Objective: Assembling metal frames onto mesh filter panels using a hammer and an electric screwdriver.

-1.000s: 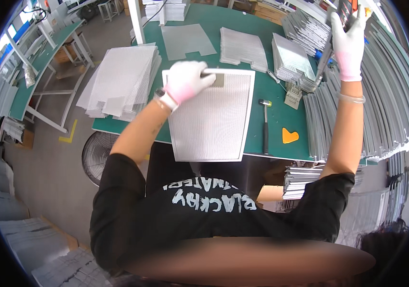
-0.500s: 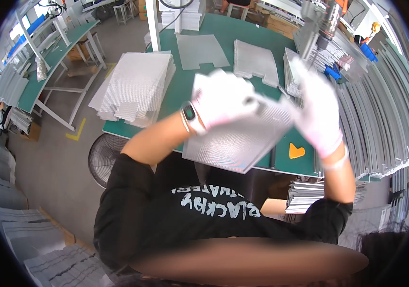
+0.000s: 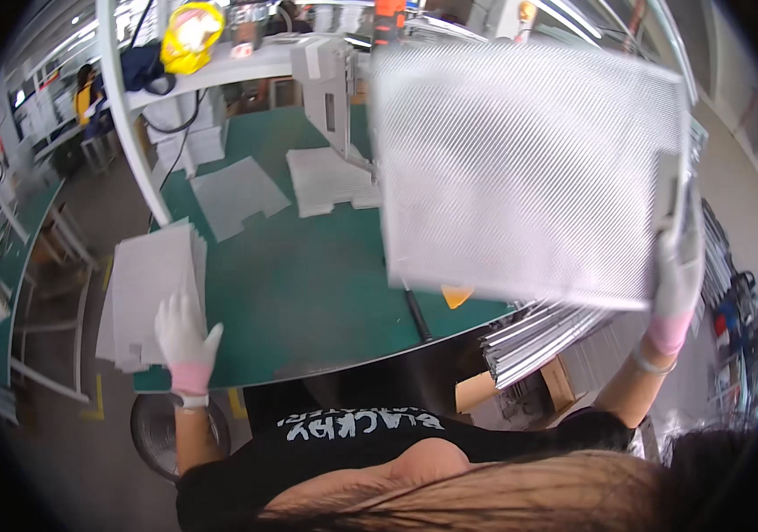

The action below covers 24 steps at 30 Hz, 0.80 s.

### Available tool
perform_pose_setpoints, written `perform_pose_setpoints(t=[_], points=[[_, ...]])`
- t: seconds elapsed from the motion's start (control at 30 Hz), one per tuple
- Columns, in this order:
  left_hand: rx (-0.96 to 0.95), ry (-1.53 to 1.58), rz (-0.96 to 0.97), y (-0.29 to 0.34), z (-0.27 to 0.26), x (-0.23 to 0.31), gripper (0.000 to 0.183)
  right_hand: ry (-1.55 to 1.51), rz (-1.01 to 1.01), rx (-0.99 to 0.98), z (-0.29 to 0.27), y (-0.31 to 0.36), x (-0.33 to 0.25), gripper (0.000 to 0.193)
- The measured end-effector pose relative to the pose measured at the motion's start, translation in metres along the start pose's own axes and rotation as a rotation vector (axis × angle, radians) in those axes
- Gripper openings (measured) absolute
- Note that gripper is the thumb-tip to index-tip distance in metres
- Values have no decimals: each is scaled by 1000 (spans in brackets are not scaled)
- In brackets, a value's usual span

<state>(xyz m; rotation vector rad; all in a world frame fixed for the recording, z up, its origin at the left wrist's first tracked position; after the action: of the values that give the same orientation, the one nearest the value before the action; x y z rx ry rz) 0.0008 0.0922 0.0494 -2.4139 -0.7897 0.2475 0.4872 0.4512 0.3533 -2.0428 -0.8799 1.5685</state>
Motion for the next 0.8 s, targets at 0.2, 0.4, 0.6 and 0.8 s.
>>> perform_pose_setpoints(t=[0.2,0.4,0.6,0.8], points=[[-238,-93,-125,45,52,-55,68,-224,-73,217,-156,-81,0,43],[-159,4,-148,52,44,-78,52,-444,16,211,-210,-207,59,30],[-345,-162,-471,55,34,-77,68,639,366,388,-233,-283,92,56],[-577,-162,-592,42,26,-70,81,1650,-590,627,-138,-246,47,42]])
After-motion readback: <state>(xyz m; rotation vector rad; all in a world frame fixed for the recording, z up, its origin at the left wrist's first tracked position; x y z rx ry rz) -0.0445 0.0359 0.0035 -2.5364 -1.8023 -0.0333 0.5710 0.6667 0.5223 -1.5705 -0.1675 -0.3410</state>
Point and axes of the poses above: each hand's wrist, its own y-axis away from the middle knuckle, its own z-axis out of the palm, x = y × z, the point moved 10 cm from there along -y, towards the middle knuckle, and after that the axes turned 14 degrees about z, right-handed, at the moved point
